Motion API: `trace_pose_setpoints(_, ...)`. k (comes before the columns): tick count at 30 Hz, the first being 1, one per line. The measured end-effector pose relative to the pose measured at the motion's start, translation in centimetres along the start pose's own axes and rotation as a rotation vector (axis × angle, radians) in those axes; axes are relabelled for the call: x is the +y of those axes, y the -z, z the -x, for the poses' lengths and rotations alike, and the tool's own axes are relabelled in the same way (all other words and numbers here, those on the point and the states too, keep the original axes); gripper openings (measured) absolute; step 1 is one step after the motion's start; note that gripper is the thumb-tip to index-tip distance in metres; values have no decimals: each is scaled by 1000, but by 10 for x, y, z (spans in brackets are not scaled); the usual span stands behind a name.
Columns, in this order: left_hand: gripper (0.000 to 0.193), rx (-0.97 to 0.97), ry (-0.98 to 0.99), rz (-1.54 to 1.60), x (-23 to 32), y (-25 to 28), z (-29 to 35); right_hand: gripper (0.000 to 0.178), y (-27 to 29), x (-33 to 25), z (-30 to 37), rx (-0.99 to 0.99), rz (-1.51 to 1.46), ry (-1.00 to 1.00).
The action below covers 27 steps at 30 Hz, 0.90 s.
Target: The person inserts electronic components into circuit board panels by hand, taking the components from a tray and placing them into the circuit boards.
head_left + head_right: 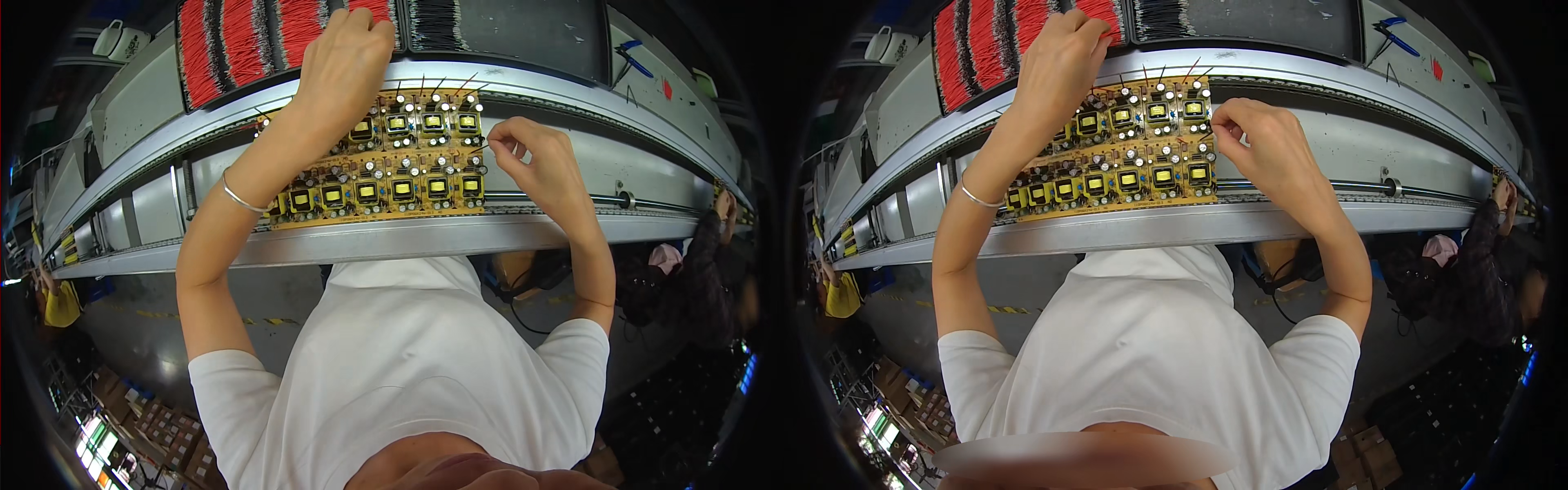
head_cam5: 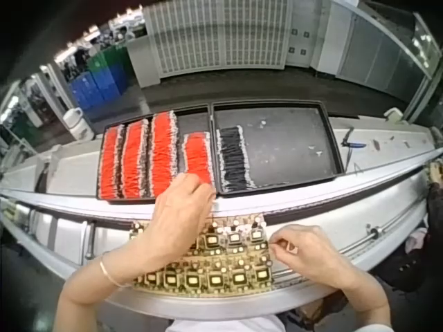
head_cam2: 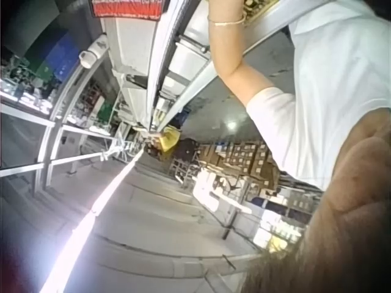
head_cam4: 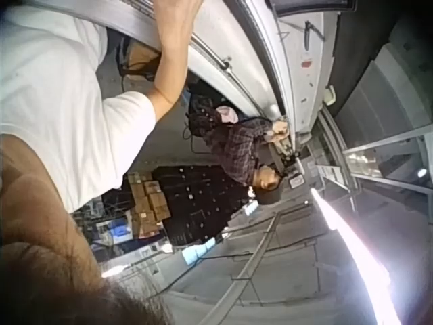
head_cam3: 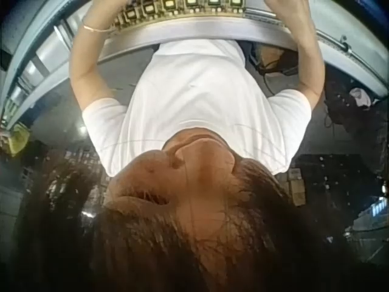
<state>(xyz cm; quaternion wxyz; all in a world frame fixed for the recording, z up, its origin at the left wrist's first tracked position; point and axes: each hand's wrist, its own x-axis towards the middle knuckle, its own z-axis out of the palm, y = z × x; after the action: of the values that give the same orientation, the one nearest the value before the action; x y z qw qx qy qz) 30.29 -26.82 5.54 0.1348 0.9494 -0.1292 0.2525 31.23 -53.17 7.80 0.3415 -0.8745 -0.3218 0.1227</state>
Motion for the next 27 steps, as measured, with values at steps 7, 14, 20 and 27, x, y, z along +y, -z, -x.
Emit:
trace_pose_setpoints(7, 9, -164, 96, -145, -12, -13, -7, 9, 5, 0, 3, -43, 74, 14)
trace_pose_setpoints(14, 9, -177, 111, -177, -11, -18, -13, 11, 10, -1, 3, -84, 116, 17)
trace_pose_setpoints(20, 9, -177, 107, -181, -13, -23, -12, 11, 13, -3, 3, -73, 144, 103)
trace_pose_setpoints(27, 10, -164, 107, -137, -15, -22, -9, 11, 18, 0, 4, -95, 206, 136)
